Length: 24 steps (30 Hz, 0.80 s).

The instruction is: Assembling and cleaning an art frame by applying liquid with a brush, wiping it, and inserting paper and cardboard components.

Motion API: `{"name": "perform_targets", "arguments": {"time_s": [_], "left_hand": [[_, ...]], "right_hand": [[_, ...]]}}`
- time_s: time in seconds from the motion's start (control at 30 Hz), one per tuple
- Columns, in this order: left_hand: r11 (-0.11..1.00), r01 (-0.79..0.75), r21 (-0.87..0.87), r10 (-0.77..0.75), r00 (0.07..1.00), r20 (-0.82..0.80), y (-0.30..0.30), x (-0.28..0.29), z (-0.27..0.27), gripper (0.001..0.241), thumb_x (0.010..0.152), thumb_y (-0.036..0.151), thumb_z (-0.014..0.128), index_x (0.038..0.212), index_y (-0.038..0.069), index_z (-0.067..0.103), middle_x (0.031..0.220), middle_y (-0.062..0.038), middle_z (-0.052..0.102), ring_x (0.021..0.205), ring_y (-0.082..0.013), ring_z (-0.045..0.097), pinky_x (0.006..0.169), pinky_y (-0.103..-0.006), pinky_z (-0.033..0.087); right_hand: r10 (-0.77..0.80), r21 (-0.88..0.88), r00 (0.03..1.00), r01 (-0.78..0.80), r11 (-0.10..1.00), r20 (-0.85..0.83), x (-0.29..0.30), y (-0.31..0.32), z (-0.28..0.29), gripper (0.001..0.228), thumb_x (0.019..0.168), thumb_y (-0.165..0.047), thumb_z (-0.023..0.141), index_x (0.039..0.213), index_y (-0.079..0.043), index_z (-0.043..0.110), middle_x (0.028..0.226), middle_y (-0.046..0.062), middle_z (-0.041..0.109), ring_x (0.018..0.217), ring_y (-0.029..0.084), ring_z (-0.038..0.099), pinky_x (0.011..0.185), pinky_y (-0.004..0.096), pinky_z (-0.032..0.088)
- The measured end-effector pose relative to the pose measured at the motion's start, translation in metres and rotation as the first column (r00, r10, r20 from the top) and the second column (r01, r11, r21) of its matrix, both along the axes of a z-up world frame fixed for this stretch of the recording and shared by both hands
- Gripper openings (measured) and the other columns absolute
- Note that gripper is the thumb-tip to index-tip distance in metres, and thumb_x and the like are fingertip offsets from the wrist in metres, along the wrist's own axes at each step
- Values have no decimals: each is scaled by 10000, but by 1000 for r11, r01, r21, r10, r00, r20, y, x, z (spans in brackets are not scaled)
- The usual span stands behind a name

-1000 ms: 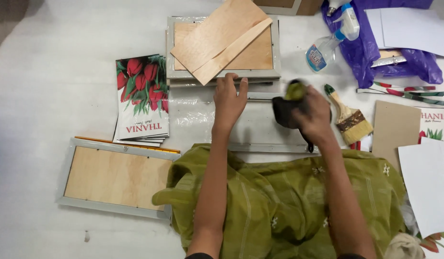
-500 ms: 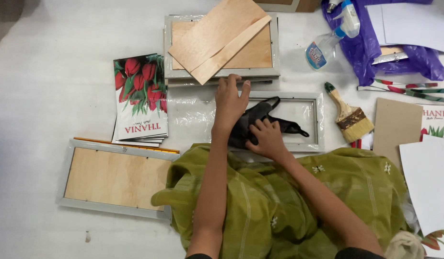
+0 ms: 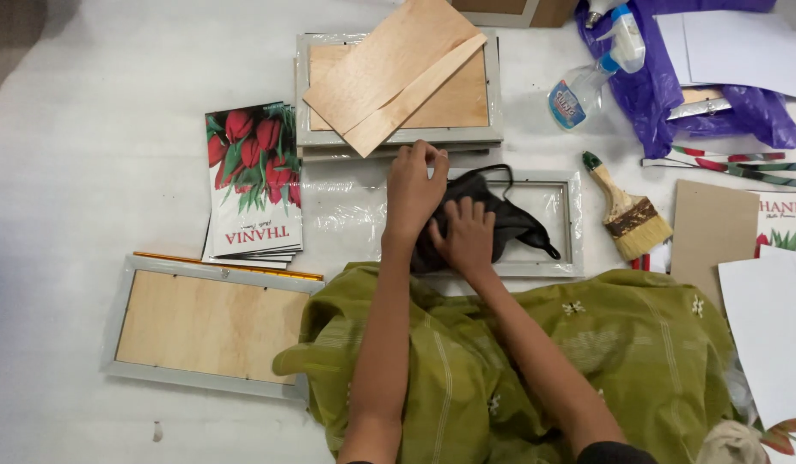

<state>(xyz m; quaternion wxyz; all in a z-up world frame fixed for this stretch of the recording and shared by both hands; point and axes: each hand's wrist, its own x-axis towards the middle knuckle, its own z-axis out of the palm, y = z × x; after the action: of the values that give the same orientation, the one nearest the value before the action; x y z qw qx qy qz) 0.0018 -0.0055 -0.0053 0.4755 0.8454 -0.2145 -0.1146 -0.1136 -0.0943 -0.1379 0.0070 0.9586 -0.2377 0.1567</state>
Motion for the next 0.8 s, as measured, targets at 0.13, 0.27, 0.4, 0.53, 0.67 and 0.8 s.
{"name": "perform_targets", "arguments": {"time_s": [0.13, 0.27, 0.4, 0.53, 0.67, 0.8], "left_hand": [[999, -31, -32, 33, 998, 44, 6, -3, 4, 238, 1003, 326, 536, 928, 103, 573, 921, -166, 596, 915, -487, 661, 809, -580, 523], [995, -82, -57, 85, 995, 51, 10, -2, 13, 218, 991, 310, 552, 913, 109, 576, 892, -133, 601, 893, -440, 679, 766, -544, 540], [986, -63, -155, 65, 998, 9, 4, 2, 20, 193, 1012, 271, 513, 912, 114, 565, 867, -134, 569, 875, -413, 677, 748, -494, 559], [997, -48, -66, 45, 998, -39, 6, -1, 22, 239, 995, 344, 528, 963, 110, 563, 933, -172, 604, 929, -418, 684, 772, -523, 563], [995, -38, -95, 31, 997, -65, 10, 0, 24, 219, 1010, 321, 510, 960, 116, 569, 950, -160, 606, 909, -394, 698, 752, -485, 584], [997, -37, -73, 35, 999, -28, 10, 1, 14, 229, 1005, 328, 525, 957, 110, 575, 933, -151, 611, 903, -395, 701, 727, -494, 582]], "right_hand": [[214, 65, 975, -218, 974, 68, -15, -36, -15, 319, 782, -417, 648, 973, -167, 594, 970, 70, 511, 928, 310, 532, 752, 434, 401], [-117, -56, 980, 127, 990, 159, -12, -62, -15, 246, 768, -302, 657, 922, -131, 571, 907, 80, 470, 835, 293, 493, 699, 404, 383], [-164, -73, 975, 176, 982, 152, 17, -24, -20, 317, 685, -335, 676, 890, -112, 585, 900, 115, 530, 861, 348, 549, 681, 459, 409], [-231, -126, 959, 253, 959, 165, 53, 21, -16, 220, 729, -319, 624, 868, -162, 557, 898, 75, 518, 827, 293, 514, 681, 410, 366], [-184, -110, 965, 206, 972, 185, 68, 32, -26, 142, 792, -253, 637, 858, -162, 550, 916, 59, 518, 800, 260, 465, 692, 379, 308], [-76, -104, 974, 100, 990, 216, 46, 10, -1, 189, 760, -263, 682, 847, -174, 540, 853, 26, 460, 775, 246, 464, 667, 376, 313]]}}
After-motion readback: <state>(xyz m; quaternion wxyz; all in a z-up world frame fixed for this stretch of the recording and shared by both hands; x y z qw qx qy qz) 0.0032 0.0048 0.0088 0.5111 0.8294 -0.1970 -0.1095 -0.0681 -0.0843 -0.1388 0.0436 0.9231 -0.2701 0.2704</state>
